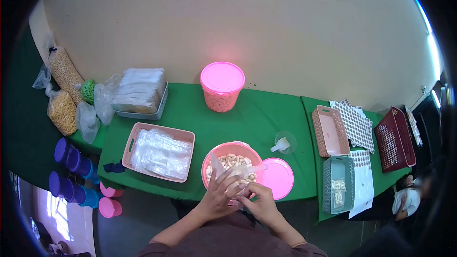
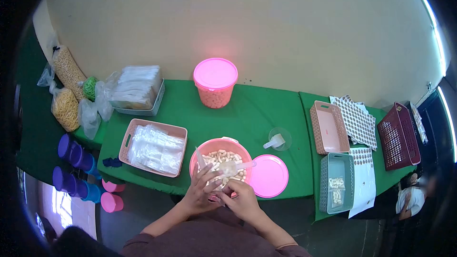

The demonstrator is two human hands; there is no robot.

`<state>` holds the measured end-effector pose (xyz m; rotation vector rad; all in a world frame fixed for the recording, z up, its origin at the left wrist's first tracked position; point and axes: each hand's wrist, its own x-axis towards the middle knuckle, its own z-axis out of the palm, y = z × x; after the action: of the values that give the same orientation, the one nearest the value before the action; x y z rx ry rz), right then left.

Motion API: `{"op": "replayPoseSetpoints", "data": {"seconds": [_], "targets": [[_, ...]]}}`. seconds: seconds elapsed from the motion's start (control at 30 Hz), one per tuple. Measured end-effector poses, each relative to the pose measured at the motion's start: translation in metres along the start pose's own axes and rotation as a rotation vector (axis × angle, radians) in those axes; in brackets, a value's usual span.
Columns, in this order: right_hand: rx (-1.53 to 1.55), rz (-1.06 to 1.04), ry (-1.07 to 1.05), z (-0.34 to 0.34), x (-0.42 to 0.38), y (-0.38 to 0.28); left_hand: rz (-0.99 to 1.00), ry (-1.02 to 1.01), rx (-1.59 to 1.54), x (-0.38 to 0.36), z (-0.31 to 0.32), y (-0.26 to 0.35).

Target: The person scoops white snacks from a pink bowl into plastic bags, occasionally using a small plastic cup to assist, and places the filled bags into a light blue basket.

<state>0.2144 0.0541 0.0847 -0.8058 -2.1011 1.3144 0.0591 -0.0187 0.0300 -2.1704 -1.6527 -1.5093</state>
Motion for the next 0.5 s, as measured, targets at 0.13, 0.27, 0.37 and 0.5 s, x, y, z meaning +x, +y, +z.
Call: {"op": "replayPoseSetpoints", "data": {"seconds": [0.13,0.27,0.37,0.5], "targets": [[-0.112,-0.022,0.080,0.001,-0.003,0.005,-0.030,-0.072,-0.119,-0.001,-0.005,0.001],[-0.001,-0.049,0.091,0.004,-0.004,0.012,-0.039,-0.020,-0.159,-0.001,-0.004,-0.003],[0.110,0.013,0.041,0.011,0.002,0.021,-0.156,0.005,-0.234,0.004,-0.007,0.001],[0.051,-0.076,0.018,0.012,0.007,0.019,-0.186,0.068,-0.283,-0.001,-0.002,-0.009]]}}
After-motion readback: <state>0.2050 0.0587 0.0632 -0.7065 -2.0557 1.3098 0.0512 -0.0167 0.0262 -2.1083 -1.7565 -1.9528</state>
